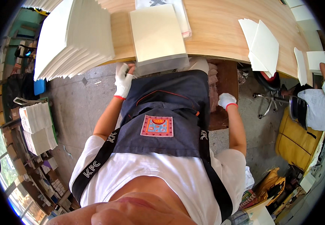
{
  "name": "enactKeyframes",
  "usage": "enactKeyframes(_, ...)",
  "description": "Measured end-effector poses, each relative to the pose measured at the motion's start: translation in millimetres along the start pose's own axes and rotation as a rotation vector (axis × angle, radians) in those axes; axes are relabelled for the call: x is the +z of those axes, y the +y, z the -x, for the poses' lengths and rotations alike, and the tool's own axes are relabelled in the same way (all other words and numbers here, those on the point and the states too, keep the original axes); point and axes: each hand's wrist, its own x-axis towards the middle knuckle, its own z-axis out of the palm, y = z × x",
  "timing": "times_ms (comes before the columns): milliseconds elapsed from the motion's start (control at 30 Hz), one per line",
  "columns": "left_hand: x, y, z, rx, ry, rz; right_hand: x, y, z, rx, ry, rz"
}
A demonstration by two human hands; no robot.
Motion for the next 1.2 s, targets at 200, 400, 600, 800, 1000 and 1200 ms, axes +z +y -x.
enactKeyframes(200, 5, 42, -28, 0.81, 0.088, -0.557, -160, -132, -6, -0.503, 0.782, -0.252)
enactKeyframes(400, 8, 19, -25, 0.549, 0.068, -0.408, -162, -171, -54, -0.697, 1.022, -0.456)
enactKeyframes(600, 44, 15, -18, -0.326, 0.408, 0.508, -155, -204, -48, -0.197, 0.88, -0.63)
enactKeyframes(800, 27, 44, -15, -0.536, 0.19, 0.778, -151, -177, -36, -0.084, 0.392, -0.894)
enactKeyframes(1000, -51, 135, -18, 0.173, 0.185, 0.034, -153, -229, -31, -0.335, -0.309, -2.061)
enactKeyframes(1200, -174, 181, -15, 0.242, 0.66, 0.101, -305, -312, -6, -0.855, -0.215, -1.874)
